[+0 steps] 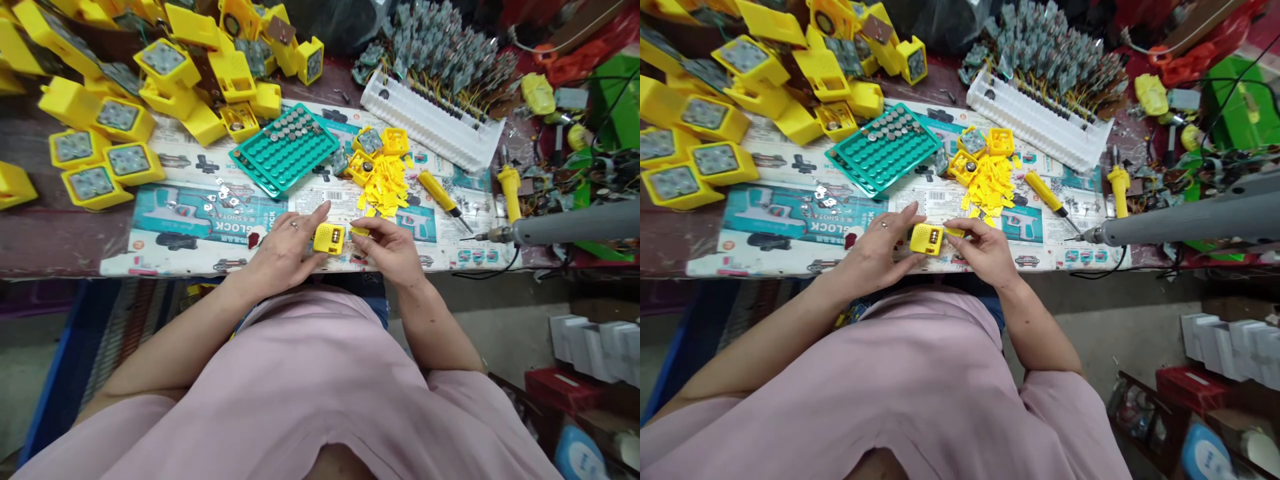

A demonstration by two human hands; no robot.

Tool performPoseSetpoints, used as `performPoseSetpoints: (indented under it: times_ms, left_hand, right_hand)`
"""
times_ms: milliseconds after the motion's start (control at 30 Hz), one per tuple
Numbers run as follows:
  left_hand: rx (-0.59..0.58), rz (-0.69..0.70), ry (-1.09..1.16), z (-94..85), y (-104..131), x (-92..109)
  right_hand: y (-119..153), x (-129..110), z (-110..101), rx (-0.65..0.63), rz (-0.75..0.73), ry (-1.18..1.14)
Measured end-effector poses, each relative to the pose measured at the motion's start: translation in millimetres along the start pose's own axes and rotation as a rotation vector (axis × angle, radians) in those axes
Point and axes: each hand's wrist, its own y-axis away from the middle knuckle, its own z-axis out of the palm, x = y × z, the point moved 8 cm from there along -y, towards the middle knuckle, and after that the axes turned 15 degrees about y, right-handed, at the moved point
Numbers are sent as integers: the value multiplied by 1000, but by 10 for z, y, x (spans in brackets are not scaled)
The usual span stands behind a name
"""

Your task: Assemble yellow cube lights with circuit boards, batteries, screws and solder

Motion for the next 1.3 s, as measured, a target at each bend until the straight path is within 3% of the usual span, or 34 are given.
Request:
performPoseSetpoints:
  times_ms: [267, 467, 867, 967, 1133, 1300]
  left_hand:
    - [42, -6, -21, 5, 18, 12]
    - [53, -1, -22, 6, 35, 21]
    - [54, 19, -47, 31, 39, 12]
    - [85, 53, -93, 18, 50, 29]
    - [157, 106, -195, -11, 65, 76]
    - [176, 128, -245, -16, 50, 117]
  right_hand:
    - [58, -162, -130, 135, -91, 256]
    - [-5, -86, -56, 142, 45, -58]
    - [-120, -145, 81, 115, -19, 50]
    - [-82, -211, 58, 147, -98, 117]
    - [121, -474, 17, 173, -400, 491]
    - [268, -550, 11, 162, -540, 754]
